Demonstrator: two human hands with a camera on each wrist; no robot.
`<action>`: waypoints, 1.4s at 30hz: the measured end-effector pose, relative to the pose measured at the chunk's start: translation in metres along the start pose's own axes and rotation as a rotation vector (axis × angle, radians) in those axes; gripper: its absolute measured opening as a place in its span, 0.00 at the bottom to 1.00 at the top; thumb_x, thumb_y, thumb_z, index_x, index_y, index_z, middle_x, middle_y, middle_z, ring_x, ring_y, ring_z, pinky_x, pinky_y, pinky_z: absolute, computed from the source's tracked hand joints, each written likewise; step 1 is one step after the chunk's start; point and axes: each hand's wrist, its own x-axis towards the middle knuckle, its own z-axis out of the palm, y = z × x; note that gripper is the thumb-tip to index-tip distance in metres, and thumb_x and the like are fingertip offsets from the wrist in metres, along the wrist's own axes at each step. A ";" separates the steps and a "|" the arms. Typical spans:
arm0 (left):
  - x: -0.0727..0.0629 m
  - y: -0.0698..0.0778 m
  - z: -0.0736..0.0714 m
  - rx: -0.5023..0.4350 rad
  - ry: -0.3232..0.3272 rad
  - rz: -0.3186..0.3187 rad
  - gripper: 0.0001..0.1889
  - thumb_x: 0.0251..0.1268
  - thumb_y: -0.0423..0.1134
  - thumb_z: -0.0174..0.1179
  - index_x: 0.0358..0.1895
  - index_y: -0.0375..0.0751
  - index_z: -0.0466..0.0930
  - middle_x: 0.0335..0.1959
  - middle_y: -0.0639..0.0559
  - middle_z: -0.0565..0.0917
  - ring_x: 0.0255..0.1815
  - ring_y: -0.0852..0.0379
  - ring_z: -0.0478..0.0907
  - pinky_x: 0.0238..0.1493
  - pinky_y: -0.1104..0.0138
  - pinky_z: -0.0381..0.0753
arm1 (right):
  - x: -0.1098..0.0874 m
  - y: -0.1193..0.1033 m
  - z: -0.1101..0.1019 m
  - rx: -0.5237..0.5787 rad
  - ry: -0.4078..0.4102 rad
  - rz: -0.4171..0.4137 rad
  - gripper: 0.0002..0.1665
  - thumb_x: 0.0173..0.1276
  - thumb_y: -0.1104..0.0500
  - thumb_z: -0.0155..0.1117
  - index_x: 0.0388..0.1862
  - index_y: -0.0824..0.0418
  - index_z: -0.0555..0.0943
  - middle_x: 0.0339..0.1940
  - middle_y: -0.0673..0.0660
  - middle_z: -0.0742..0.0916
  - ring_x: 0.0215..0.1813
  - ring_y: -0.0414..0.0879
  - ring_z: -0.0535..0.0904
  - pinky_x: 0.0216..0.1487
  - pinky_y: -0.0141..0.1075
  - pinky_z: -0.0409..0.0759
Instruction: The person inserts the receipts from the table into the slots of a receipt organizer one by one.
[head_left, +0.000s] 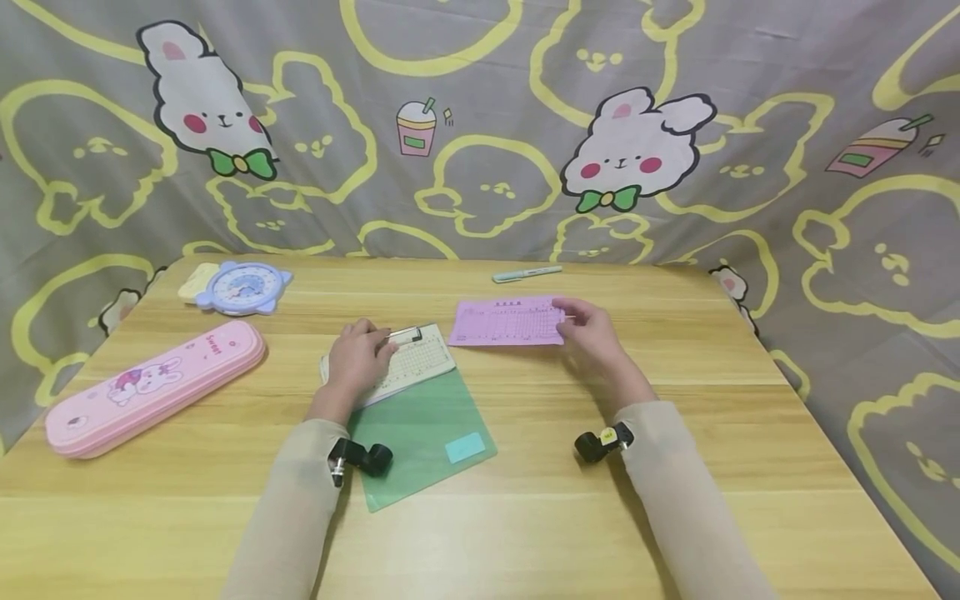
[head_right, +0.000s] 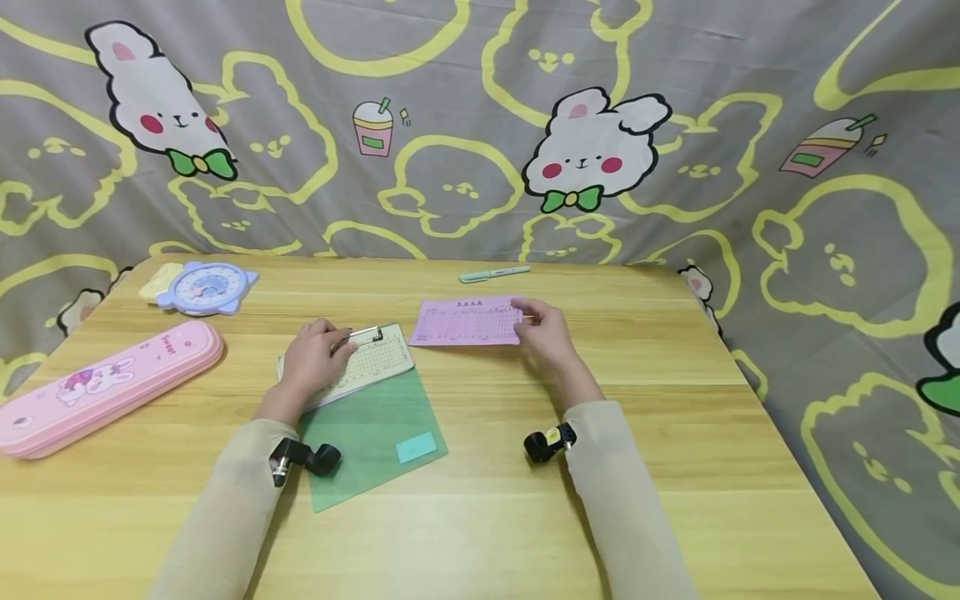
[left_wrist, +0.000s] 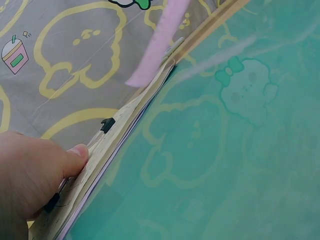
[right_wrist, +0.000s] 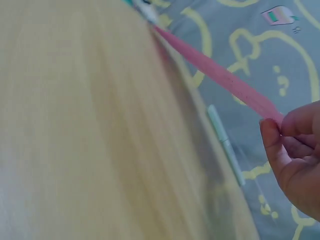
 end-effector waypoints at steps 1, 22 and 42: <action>0.000 0.000 0.000 -0.001 0.000 -0.001 0.21 0.60 0.45 0.51 0.52 0.36 0.72 0.38 0.47 0.70 0.36 0.51 0.62 0.35 0.60 0.62 | 0.000 -0.001 -0.001 -0.028 0.006 -0.031 0.23 0.54 0.74 0.52 0.52 0.70 0.71 0.45 0.67 0.75 0.34 0.41 0.71 0.32 0.28 0.72; 0.002 -0.001 -0.001 0.008 0.005 -0.015 0.20 0.59 0.45 0.52 0.51 0.36 0.73 0.37 0.47 0.71 0.36 0.51 0.62 0.35 0.60 0.62 | -0.010 0.005 0.046 -0.078 -0.321 -0.004 0.16 0.53 0.73 0.55 0.43 0.68 0.78 0.42 0.61 0.79 0.35 0.47 0.75 0.34 0.34 0.75; 0.001 0.001 -0.001 0.001 0.029 -0.027 0.20 0.55 0.44 0.55 0.49 0.36 0.75 0.37 0.45 0.71 0.38 0.49 0.64 0.36 0.59 0.65 | 0.003 -0.017 0.114 -0.169 -0.365 0.054 0.14 0.53 0.70 0.57 0.40 0.64 0.79 0.33 0.58 0.79 0.16 0.41 0.66 0.15 0.30 0.66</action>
